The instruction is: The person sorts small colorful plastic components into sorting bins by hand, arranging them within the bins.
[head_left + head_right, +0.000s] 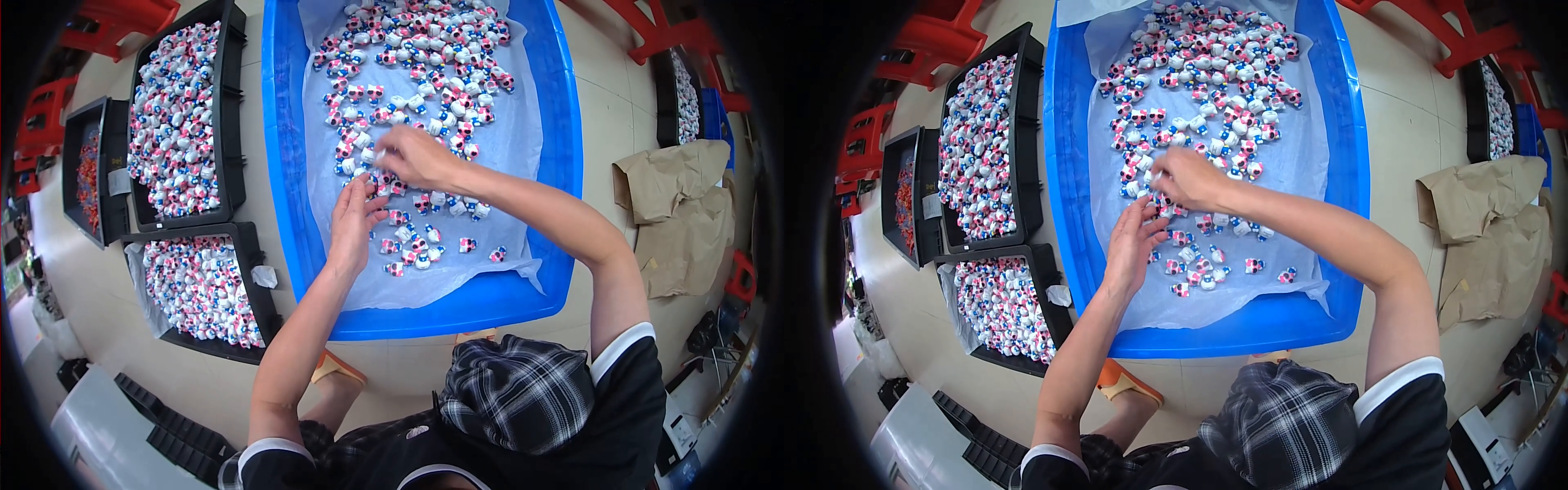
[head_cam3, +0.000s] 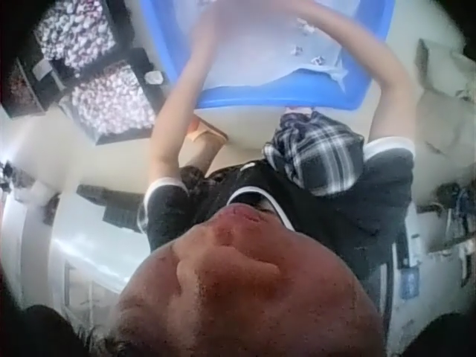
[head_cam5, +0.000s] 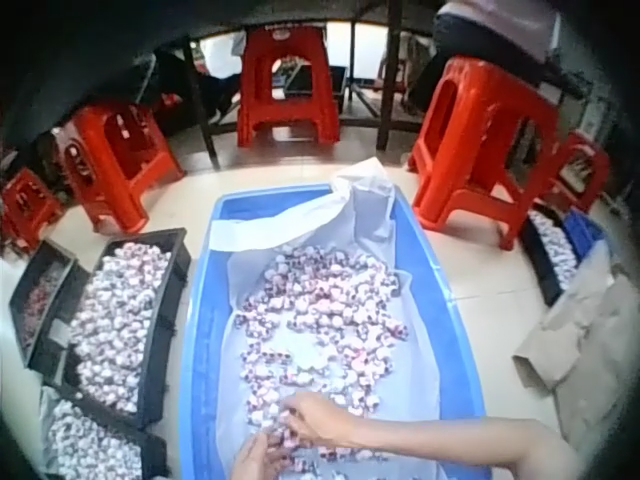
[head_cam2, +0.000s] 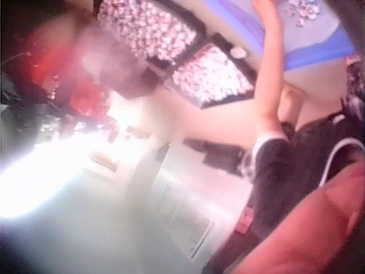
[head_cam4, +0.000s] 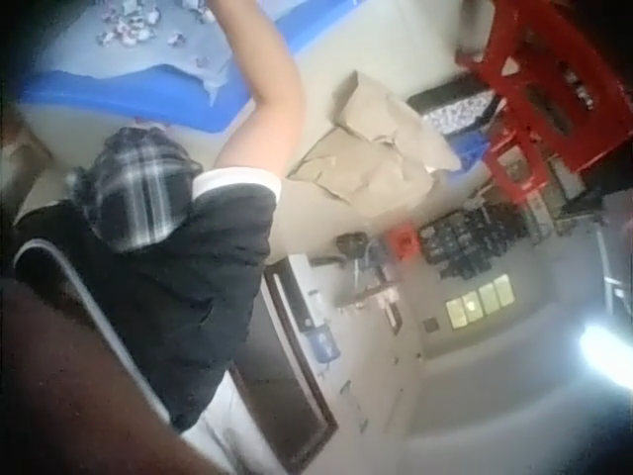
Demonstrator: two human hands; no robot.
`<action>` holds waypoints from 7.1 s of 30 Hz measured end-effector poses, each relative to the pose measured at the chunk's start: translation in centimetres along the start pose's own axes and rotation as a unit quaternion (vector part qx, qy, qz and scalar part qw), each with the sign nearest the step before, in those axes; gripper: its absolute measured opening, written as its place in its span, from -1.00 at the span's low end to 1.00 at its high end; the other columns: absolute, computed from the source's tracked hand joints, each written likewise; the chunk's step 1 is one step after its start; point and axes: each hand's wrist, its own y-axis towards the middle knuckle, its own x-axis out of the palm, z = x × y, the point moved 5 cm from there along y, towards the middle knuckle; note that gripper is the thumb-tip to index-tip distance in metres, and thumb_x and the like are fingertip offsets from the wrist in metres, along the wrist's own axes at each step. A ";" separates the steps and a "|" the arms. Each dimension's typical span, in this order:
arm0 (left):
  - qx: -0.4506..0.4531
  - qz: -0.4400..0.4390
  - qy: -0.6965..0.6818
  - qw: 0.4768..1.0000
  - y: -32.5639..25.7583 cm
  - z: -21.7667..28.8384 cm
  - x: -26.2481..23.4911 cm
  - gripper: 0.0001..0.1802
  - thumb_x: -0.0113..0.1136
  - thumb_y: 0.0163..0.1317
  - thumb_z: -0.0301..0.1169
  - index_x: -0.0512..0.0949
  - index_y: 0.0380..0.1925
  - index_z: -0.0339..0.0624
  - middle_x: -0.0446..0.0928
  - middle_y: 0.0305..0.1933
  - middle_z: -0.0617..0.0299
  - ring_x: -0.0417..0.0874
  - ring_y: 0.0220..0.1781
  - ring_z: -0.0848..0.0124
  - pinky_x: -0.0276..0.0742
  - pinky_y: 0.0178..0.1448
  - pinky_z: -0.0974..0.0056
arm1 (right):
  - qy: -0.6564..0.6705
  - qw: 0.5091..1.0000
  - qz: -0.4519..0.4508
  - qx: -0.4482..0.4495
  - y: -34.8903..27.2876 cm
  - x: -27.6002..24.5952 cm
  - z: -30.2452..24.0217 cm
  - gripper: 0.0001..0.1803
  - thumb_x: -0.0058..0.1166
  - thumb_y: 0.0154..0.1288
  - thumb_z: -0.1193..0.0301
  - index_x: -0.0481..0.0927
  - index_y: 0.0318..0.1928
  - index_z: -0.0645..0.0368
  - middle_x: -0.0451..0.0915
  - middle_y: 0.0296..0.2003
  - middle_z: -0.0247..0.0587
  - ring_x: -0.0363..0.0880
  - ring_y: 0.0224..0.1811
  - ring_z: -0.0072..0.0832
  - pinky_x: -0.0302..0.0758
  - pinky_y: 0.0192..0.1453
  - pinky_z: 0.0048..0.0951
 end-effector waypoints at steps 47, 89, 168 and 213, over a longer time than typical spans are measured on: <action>-0.161 -0.106 -0.089 0.977 -3.3 -0.7 -0.7 -0.70 0.02 0.29 -0.25 0.48 -0.13 -0.24 0.50 -0.26 0.23 0.50 -0.31 0.48 0.35 -0.28 0.43 | -0.276 0.955 -0.092 -0.060 2.0 -7.2 4.6 -0.54 0.10 0.05 0.47 0.41 0.03 0.02 0.45 -0.14 -0.17 0.49 -0.08 -0.18 0.48 -0.07 -0.21; -0.123 -0.177 -0.034 0.976 -5.3 1.9 1.8 -0.72 0.00 0.30 -0.24 0.53 -0.24 -0.24 0.42 -0.46 0.35 0.38 -0.45 0.58 0.21 -0.40 0.48 | -0.281 0.959 0.016 0.032 -2.6 -17.7 4.8 -0.57 -0.03 0.10 0.49 0.48 0.05 0.14 0.56 -0.29 -0.14 0.52 -0.15 -0.40 0.41 -0.02 -0.46; -0.235 0.030 0.344 0.909 -39.4 21.5 36.6 -0.62 0.10 0.12 0.00 0.63 -0.36 -0.06 0.57 -0.19 0.10 0.54 -0.07 0.15 0.40 0.04 0.07 | 0.367 0.912 0.161 0.091 74.0 -97.3 -15.1 -0.65 -0.21 0.24 0.65 0.38 0.05 0.30 0.47 -0.02 0.06 0.52 -0.04 -0.15 0.63 -0.05 -0.23; 0.124 -0.447 0.573 0.676 -11.3 -5.2 4.0 -0.35 -0.11 0.28 0.04 0.29 0.16 -0.26 0.31 0.20 -0.09 0.31 0.24 0.07 0.20 0.31 0.13 | 0.433 0.671 0.502 0.331 -36.3 -7.7 23.6 -0.64 -0.21 0.36 0.39 0.24 0.15 0.15 0.47 -0.05 -0.10 0.57 -0.23 -0.31 0.58 -0.27 -0.28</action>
